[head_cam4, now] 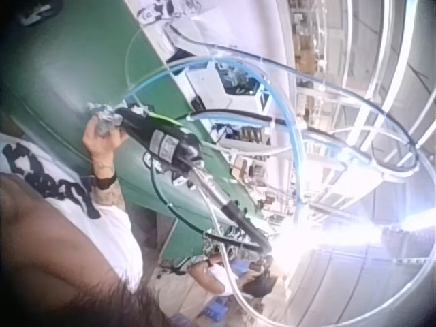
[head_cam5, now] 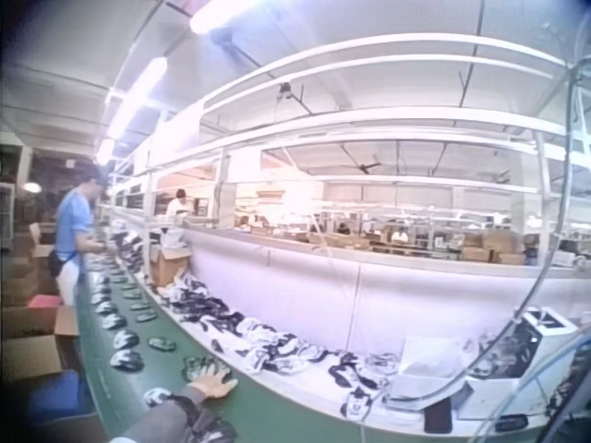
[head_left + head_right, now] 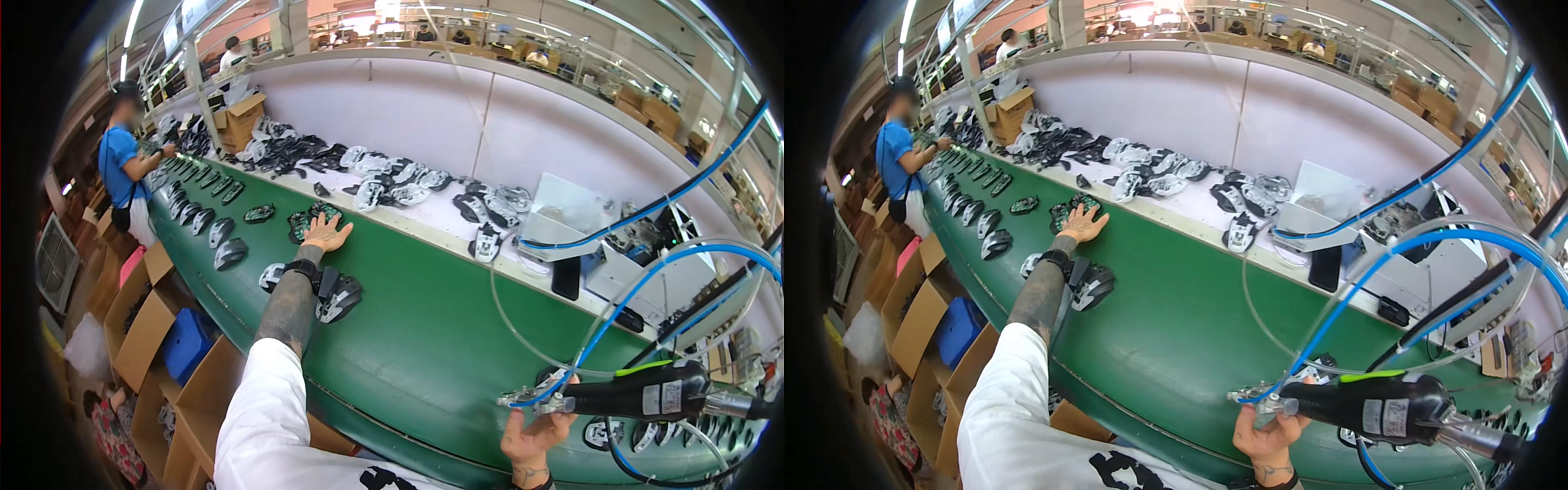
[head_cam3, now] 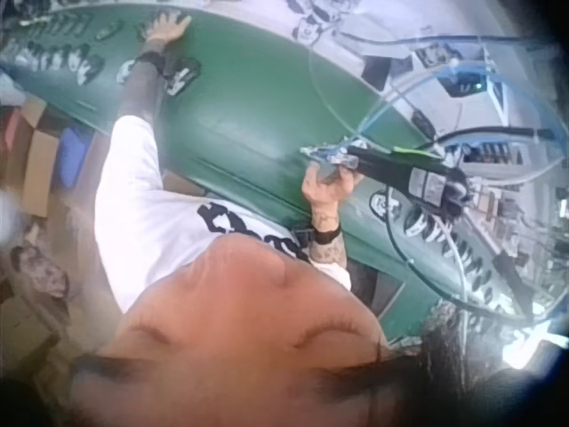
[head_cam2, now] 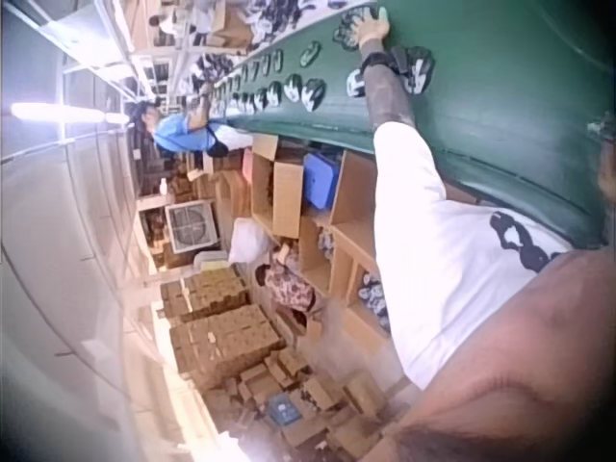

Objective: Use a pneumatic screwdriver to fasten screws onto the base of computer mice on an assembly line.

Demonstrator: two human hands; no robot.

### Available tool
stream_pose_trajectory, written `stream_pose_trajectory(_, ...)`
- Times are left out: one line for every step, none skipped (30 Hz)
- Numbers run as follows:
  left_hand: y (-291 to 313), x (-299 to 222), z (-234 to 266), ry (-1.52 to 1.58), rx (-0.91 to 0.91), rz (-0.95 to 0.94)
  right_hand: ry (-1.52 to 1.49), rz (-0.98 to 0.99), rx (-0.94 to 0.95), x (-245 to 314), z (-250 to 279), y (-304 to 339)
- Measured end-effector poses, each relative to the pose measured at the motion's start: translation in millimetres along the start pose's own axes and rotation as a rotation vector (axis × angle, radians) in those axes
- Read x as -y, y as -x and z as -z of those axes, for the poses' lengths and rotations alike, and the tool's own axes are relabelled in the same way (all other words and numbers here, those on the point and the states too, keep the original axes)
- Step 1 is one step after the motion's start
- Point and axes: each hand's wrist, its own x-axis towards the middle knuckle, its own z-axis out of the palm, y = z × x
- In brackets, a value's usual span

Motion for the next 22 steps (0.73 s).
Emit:
stream_pose_trajectory(3, -6, 0, 0.02, 0.02, 0.004, -0.004, 0.0, -0.01, 0, 0, 0)
stream_pose_trajectory(3, -13, 3, 0.022, 0.021, -0.005, 0.005, 0.0, -0.015, -1, 2, -2)
stream_pose_trajectory(7, -13, 6, 0.008, 0.016, -0.041, 0.007, 0.0, -0.002, 0, 3, -3)
stream_pose_trajectory(15, -16, 10, -0.005, 0.015, -0.079, 0.013, -0.002, 0.011, 1, 5, -4)
stream_pose_trajectory(22, -19, 15, 0.015, 0.044, -0.152, 0.023, 0.014, 0.018, -1, 8, -6)
stream_pose_trajectory(29, -11, 19, 0.004, 0.057, -0.144, 0.016, -0.002, 0.025, 3, 9, -8)
stream_pose_trajectory(35, -1, 21, 0.076, 0.104, -0.321, 0.02, -0.001, 0.017, 6, 7, -11)
stream_pose_trajectory(43, 10, 22, 0.151, 0.154, -0.496, 0.023, -0.001, 0.01, 9, 5, -14)
stream_pose_trajectory(58, 12, 26, 0.193, 0.16, -0.533, 0.021, 0.009, 0.007, 11, 5, -16)
stream_pose_trajectory(70, 17, 27, 0.188, 0.171, -0.525, 0.017, -0.002, 0.014, 9, 4, -15)
stream_pose_trajectory(83, 21, 26, 0.222, 0.082, -0.589, -0.014, 0.011, -0.001, 6, 3, -11)
stream_pose_trajectory(97, 27, 26, 0.255, -0.012, -0.65, -0.048, 0.027, -0.016, 5, 1, -9)
stream_pose_trajectory(112, 24, 23, 0.31, -0.086, -0.651, -0.04, 0.027, -0.027, 4, 0, -10)
stream_pose_trajectory(125, 24, 15, 0.407, -0.069, -0.72, -0.034, 0.024, -0.026, 3, 0, -9)
stream_pose_trajectory(150, 7, 14, 0.332, -0.017, -0.75, -0.017, 0.021, -0.024, 2, 2, -10)
stream_pose_trajectory(172, -5, 19, 0.249, 0.029, -0.772, -0.011, 0.018, -0.022, 2, 2, -10)
stream_pose_trajectory(172, -3, 15, 0.248, 0.026, -0.776, -0.039, -0.001, -0.032, 3, -1, -8)
stream_pose_trajectory(170, -1, 7, 0.241, -0.078, -0.718, -0.036, 0.0, -0.035, 6, -2, -8)
stream_pose_trajectory(166, -1, 0, 0.236, -0.181, -0.662, -0.014, 0.009, -0.021, 7, -3, -10)
stream_pose_trajectory(156, -9, 1, 0.281, -0.325, -0.634, 0.013, 0.023, -0.008, 7, -2, -12)
stream_pose_trajectory(140, -19, 4, 0.307, -0.411, -0.532, 0.056, 0.032, 0.0, 8, 0, -13)
stream_pose_trajectory(124, -24, 7, 0.325, -0.49, -0.428, 0.063, 0.03, -0.008, 9, -1, -12)
